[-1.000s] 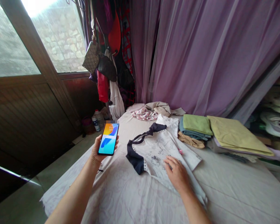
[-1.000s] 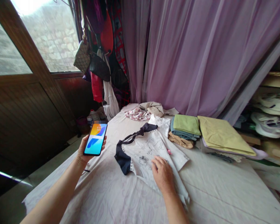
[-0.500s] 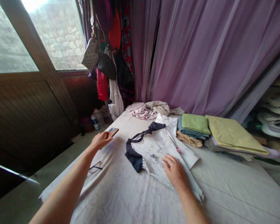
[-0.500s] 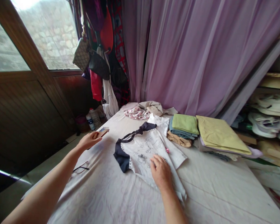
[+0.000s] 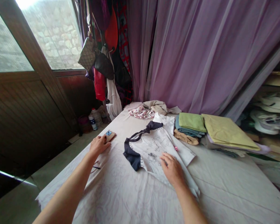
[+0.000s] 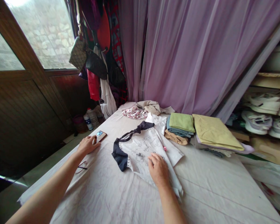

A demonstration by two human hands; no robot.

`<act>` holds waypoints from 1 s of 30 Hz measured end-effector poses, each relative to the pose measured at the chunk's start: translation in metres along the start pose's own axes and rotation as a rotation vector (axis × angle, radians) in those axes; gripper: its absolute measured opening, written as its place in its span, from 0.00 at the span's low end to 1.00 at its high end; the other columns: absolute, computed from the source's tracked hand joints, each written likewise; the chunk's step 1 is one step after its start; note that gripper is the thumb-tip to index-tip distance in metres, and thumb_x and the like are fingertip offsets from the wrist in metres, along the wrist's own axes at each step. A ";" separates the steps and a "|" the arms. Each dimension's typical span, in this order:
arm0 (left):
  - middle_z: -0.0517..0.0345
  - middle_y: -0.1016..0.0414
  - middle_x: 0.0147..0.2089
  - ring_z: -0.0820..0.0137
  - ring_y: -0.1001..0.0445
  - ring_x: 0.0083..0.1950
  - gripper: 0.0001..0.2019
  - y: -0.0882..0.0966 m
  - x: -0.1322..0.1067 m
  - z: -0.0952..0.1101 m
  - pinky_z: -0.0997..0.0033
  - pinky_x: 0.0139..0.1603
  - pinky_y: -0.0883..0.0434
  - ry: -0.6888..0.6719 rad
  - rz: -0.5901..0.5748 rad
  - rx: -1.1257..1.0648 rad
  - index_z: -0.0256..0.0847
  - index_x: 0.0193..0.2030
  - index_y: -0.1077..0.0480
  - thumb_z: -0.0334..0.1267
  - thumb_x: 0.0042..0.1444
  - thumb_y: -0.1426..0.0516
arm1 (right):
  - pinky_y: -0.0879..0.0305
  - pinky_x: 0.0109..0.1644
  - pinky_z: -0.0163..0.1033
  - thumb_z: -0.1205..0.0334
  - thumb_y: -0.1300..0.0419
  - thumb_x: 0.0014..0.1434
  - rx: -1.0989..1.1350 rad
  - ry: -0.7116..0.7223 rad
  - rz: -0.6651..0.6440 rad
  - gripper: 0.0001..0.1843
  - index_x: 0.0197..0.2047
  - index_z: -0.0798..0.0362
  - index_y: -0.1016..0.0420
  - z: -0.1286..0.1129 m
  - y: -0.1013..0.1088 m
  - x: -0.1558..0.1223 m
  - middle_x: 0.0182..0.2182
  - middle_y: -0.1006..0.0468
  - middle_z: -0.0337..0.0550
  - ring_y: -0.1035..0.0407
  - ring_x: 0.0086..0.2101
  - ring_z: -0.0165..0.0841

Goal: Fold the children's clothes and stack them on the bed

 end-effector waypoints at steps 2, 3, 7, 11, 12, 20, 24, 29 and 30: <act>0.40 0.33 0.62 0.49 0.32 0.61 0.26 0.001 -0.001 0.007 0.56 0.56 0.35 0.004 0.023 0.020 0.41 0.60 0.33 0.53 0.59 0.46 | 0.31 0.54 0.51 0.61 0.49 0.59 0.026 -0.010 0.001 0.14 0.37 0.47 0.20 0.000 0.001 0.001 0.44 0.19 0.48 0.26 0.47 0.44; 0.40 0.35 0.64 0.49 0.34 0.62 0.26 0.002 -0.002 0.013 0.55 0.57 0.36 -0.005 0.051 0.026 0.41 0.61 0.34 0.52 0.59 0.47 | 0.31 0.54 0.50 0.60 0.49 0.59 0.047 -0.020 0.002 0.15 0.38 0.47 0.20 0.001 0.004 0.004 0.44 0.19 0.47 0.26 0.47 0.43; 0.43 0.33 0.64 0.54 0.34 0.63 0.23 0.003 -0.007 0.056 0.56 0.61 0.38 -0.173 0.130 -0.049 0.41 0.61 0.33 0.48 0.63 0.49 | 0.32 0.55 0.44 0.60 0.52 0.61 -0.021 -0.279 0.012 0.19 0.46 0.50 0.22 0.026 0.036 0.021 0.47 0.20 0.49 0.27 0.49 0.40; 0.45 0.27 0.59 0.56 0.31 0.60 0.25 -0.006 -0.013 0.100 0.59 0.59 0.37 -0.254 0.097 -0.164 0.40 0.61 0.33 0.52 0.63 0.50 | 0.31 0.47 0.45 0.53 0.51 0.62 -0.376 -0.774 -0.137 0.27 0.61 0.55 0.32 0.069 0.080 0.038 0.51 0.23 0.57 0.26 0.48 0.45; 0.45 0.27 0.59 0.56 0.30 0.60 0.26 -0.009 -0.014 0.107 0.59 0.59 0.37 -0.251 0.089 -0.178 0.40 0.61 0.34 0.53 0.63 0.50 | 0.31 0.46 0.47 0.49 0.50 0.62 -0.432 -0.828 -0.203 0.30 0.61 0.57 0.32 0.077 0.088 0.042 0.52 0.24 0.61 0.27 0.48 0.48; 0.43 0.30 0.61 0.55 0.33 0.62 0.27 -0.029 -0.023 0.117 0.59 0.60 0.38 -0.228 0.061 -0.214 0.39 0.63 0.37 0.51 0.61 0.47 | 0.36 0.38 0.39 0.57 0.47 0.61 -0.453 -0.747 -0.282 0.16 0.45 0.51 0.21 0.112 0.116 0.075 0.43 0.20 0.54 0.24 0.41 0.42; 0.45 0.30 0.62 0.56 0.34 0.63 0.26 -0.032 -0.026 0.116 0.58 0.61 0.38 -0.214 0.077 -0.272 0.42 0.64 0.38 0.49 0.61 0.46 | 0.35 0.42 0.41 0.63 0.50 0.63 -0.505 -0.659 -0.084 0.19 0.53 0.54 0.26 0.119 0.123 0.087 0.45 0.20 0.56 0.26 0.43 0.42; 0.44 0.30 0.62 0.56 0.33 0.63 0.25 -0.037 -0.026 0.112 0.57 0.63 0.37 -0.236 0.121 -0.382 0.39 0.63 0.37 0.47 0.60 0.46 | 0.35 0.50 0.42 0.64 0.49 0.59 -0.385 -0.470 0.046 0.20 0.53 0.54 0.27 0.101 0.113 0.061 0.49 0.23 0.53 0.29 0.49 0.41; 0.44 0.31 0.62 0.57 0.33 0.63 0.25 -0.037 -0.027 0.111 0.57 0.64 0.37 -0.247 0.136 -0.417 0.39 0.62 0.36 0.46 0.60 0.46 | 0.35 0.51 0.42 0.63 0.49 0.58 -0.349 -0.440 0.087 0.20 0.52 0.54 0.26 0.094 0.111 0.049 0.49 0.23 0.53 0.30 0.49 0.41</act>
Point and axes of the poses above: each hand's wrist, its own x-axis towards the middle knuckle, its own y-axis out of the back of the hand, z = x × y, the point moved 3 cm from there along x, towards the middle knuckle
